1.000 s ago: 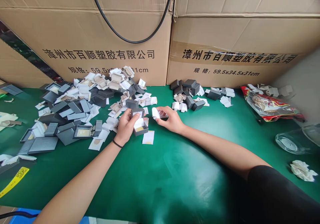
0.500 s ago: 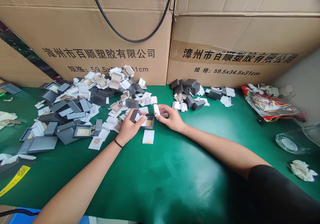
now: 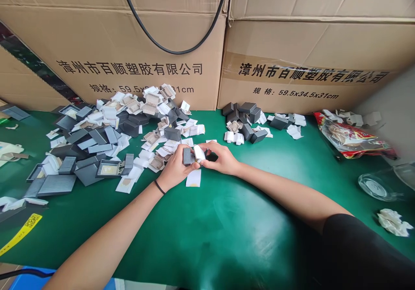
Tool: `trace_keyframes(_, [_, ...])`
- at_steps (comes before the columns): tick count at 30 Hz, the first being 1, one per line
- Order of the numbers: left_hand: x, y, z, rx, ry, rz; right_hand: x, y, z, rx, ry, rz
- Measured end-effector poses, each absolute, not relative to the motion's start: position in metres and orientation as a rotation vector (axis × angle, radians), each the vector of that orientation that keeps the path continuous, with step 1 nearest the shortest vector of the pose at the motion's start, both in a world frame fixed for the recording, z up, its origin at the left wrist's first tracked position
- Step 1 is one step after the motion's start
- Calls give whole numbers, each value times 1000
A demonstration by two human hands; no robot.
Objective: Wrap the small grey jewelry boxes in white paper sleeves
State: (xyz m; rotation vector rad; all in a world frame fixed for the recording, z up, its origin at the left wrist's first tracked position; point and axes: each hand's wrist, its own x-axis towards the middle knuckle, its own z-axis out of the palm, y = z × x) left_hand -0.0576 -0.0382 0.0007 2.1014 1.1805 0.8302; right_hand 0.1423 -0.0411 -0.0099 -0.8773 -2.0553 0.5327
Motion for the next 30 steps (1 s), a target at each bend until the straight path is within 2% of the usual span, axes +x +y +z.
trace_keyframes(18, [-57,-39,-1,2224,1274,879,140,-41,-13,-905,-2195,331])
trace_keyframes(30, [-56,-40,-3,2236,1327,887,138,-39,-18,-910,-2133,326])
